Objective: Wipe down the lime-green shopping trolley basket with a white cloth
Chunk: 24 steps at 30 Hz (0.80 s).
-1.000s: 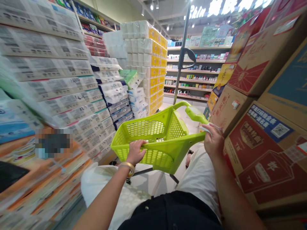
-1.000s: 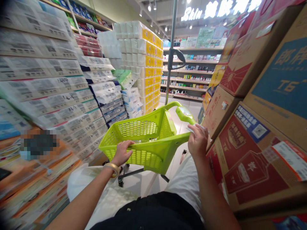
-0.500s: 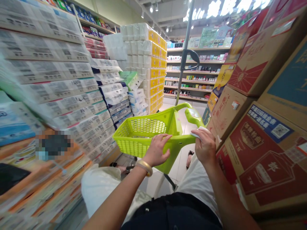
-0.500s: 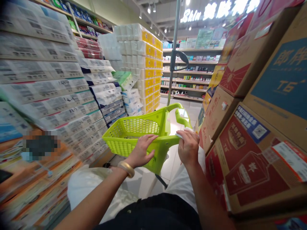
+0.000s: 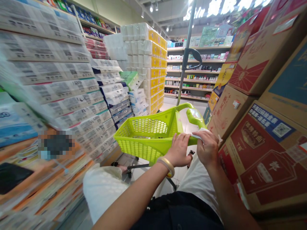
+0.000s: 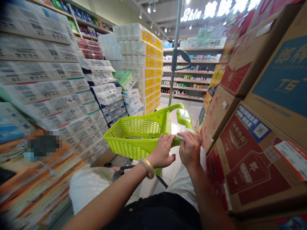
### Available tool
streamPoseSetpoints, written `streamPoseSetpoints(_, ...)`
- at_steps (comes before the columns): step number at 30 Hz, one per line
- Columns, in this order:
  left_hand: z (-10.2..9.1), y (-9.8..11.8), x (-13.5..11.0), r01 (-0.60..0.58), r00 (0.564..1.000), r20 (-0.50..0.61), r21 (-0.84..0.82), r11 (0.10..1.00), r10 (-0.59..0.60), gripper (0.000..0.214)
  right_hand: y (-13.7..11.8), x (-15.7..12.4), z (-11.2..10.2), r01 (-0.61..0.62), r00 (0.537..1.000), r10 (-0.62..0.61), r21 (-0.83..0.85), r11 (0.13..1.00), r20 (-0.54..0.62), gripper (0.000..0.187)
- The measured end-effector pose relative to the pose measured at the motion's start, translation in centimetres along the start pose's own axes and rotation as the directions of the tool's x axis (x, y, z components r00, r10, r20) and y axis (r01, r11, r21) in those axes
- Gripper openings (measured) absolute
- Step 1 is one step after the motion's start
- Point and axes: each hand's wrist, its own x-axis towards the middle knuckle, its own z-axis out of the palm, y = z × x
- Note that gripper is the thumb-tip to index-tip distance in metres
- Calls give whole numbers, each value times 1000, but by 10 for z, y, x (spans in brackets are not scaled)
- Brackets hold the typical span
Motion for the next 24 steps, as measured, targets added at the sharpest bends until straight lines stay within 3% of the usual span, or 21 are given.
streamPoseSetpoints(9,-2,0,-9,36,996,-77,-112,993,-45,62,-11,-7,-13,44,999,-45,45,998,16,32)
streamPoseSetpoints(17,-6,3,-16,18,998,-56,-160,987,-28,55,-16,-11,-28,72,997,-74,107,992,12,30)
streamPoseSetpoints(24,-5,-3,-12,26,996,-78,-187,982,-41,54,-18,-14,-25,119,993,-116,108,987,-33,28)
